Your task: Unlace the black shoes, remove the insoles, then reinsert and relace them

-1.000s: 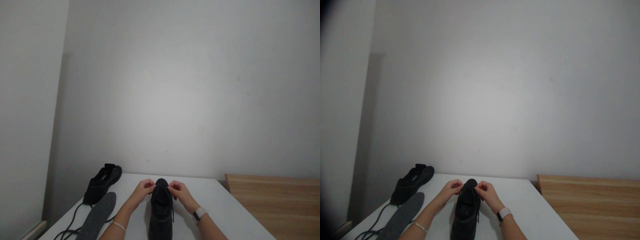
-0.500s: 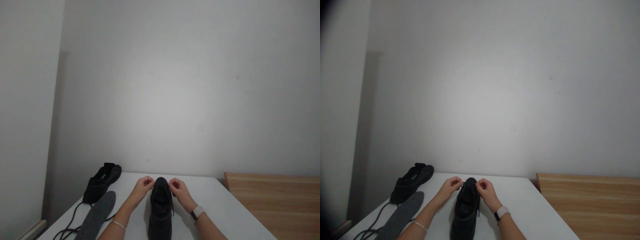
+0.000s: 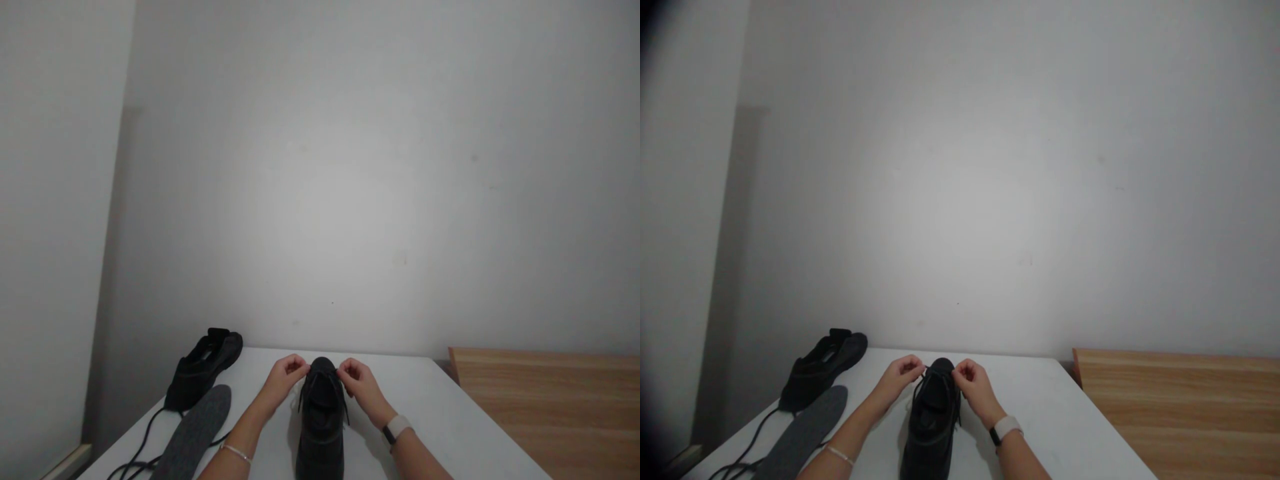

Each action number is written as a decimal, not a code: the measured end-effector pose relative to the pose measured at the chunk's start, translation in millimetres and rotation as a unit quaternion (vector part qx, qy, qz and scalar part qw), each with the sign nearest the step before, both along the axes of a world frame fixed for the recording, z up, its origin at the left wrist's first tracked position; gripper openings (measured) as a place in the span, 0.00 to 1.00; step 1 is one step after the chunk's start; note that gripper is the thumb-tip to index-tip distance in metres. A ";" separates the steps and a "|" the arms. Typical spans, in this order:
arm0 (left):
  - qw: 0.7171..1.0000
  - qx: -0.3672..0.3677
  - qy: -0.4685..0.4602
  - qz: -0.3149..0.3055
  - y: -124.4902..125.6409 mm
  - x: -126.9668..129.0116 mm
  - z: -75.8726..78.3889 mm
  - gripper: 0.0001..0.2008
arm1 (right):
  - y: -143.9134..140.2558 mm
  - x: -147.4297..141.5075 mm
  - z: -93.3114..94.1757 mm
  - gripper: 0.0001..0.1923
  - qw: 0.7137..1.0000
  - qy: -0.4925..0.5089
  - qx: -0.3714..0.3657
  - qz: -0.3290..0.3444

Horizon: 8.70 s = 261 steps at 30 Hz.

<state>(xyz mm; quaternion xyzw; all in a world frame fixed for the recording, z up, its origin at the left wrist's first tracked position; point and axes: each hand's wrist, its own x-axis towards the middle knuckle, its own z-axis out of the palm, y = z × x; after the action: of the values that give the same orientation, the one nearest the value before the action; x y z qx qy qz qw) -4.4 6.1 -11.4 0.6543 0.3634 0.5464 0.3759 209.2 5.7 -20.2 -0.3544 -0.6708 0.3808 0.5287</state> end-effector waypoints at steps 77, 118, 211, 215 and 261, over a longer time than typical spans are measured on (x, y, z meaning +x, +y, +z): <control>0.986 -0.059 -0.130 -0.087 -13.4 -2.4 10.6 0.19 | -5.4 9.3 11.2 0.19 0.987 0.113 -0.096 0.068; 0.996 0.052 0.041 0.066 2.0 4.4 -6.0 0.13 | 4.2 -1.7 -4.2 0.19 0.999 0.018 -0.024 -0.013; 0.972 -0.055 -0.229 0.023 0.2 -7.1 3.0 0.18 | 0.2 14.7 13.8 0.22 0.958 0.278 -0.070 -0.012; 0.961 -0.068 -0.266 -0.041 -1.9 -10.5 6.4 0.17 | -9.1 11.0 20.6 0.19 0.962 0.269 -0.042 0.033; 0.990 0.087 0.021 0.113 1.9 15.3 -11.4 0.11 | -1.8 -10.1 -1.7 0.12 0.985 -0.007 0.120 -0.126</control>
<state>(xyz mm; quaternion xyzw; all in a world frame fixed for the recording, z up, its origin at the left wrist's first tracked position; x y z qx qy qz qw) 10.9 8.0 -22.7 0.6506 0.3942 0.6008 0.2456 199.0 3.9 -21.9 -0.3726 -0.6652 0.2255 0.6065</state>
